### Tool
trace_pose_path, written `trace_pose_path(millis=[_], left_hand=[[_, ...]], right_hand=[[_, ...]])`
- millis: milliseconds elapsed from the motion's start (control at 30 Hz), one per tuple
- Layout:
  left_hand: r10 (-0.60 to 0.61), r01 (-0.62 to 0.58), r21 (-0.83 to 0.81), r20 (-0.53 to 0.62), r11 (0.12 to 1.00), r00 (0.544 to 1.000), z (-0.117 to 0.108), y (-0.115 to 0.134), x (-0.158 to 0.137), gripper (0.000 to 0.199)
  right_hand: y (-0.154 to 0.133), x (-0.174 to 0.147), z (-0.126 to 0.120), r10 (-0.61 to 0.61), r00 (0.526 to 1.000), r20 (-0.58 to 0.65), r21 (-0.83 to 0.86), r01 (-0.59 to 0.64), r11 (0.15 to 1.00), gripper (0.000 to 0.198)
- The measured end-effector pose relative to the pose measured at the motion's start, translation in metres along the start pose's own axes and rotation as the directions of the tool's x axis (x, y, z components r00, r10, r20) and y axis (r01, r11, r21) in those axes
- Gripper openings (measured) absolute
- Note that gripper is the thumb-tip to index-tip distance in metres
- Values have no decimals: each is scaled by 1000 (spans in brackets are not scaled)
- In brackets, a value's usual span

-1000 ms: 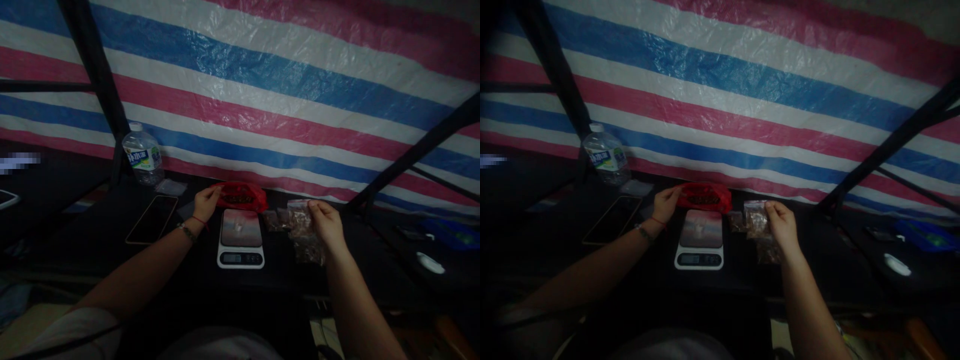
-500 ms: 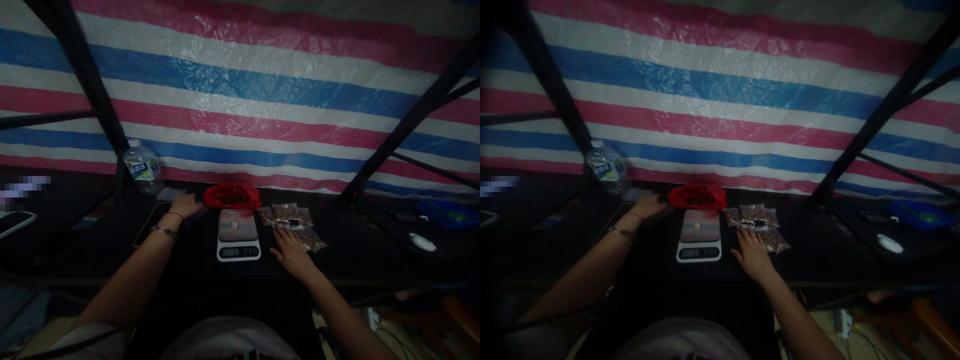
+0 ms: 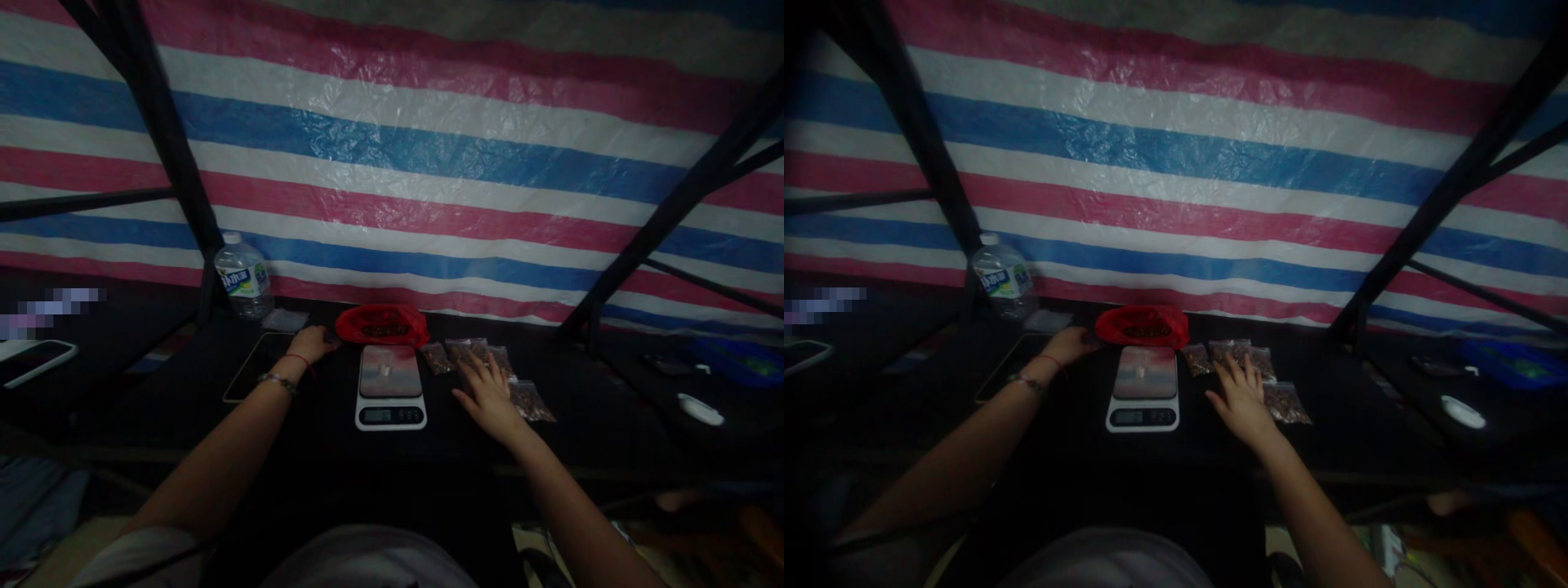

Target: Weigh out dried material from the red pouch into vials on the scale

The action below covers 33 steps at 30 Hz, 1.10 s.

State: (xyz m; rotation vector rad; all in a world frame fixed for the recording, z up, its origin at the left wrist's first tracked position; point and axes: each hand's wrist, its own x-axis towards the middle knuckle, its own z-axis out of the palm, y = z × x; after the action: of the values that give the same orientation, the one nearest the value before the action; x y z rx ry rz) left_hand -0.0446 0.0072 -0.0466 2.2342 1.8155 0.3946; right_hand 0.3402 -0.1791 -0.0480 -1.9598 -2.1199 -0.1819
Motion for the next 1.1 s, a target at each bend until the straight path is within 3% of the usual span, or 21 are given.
trace_pose_path(millis=[167,267,300,400,533,633,700,867,1000,1067,1100], left_hand=[[47,-46,61,-15,997,999,-6,-8,-3,19],[44,-35,46,-223,998,974,-20,-6,-12,24],[66,-60,29,-339,998,939,-25,-3,-15,26],[234,-281,20,-612,959,755,-37,19,-24,27],[446,-512,120,-681,851,581,-39,57,-25,21],[505,-580,156,-697,800,509,-36,76,-16,21],[508,-602,154,-717,784,478,-35,79,-10,21],[469,-587,126,-740,800,481,-27,72,-3,21],[381,-570,43,-786,820,488,-11,68,-9,18],[314,-586,-80,-781,807,539,-5,68,-13,16],[273,-586,-170,-761,792,589,-2,68,-15,16]], right_hand=[[-28,35,-18,-188,974,-130,132,205,970,53],[-48,65,-33,-302,922,-240,260,361,895,44],[-56,76,-38,-331,906,-263,321,406,856,39],[-86,112,-54,-363,911,-197,514,411,753,28],[-124,158,-63,-402,915,-25,580,341,740,36],[-137,183,-63,-366,930,23,477,312,822,36],[-136,194,-64,-352,936,9,470,306,828,32],[-125,197,-60,-447,892,68,632,308,711,22],[-129,191,-43,-508,851,135,706,278,652,19],[-135,187,-35,-485,869,101,696,287,658,19],[-138,185,-32,-467,881,74,678,299,672,18]])
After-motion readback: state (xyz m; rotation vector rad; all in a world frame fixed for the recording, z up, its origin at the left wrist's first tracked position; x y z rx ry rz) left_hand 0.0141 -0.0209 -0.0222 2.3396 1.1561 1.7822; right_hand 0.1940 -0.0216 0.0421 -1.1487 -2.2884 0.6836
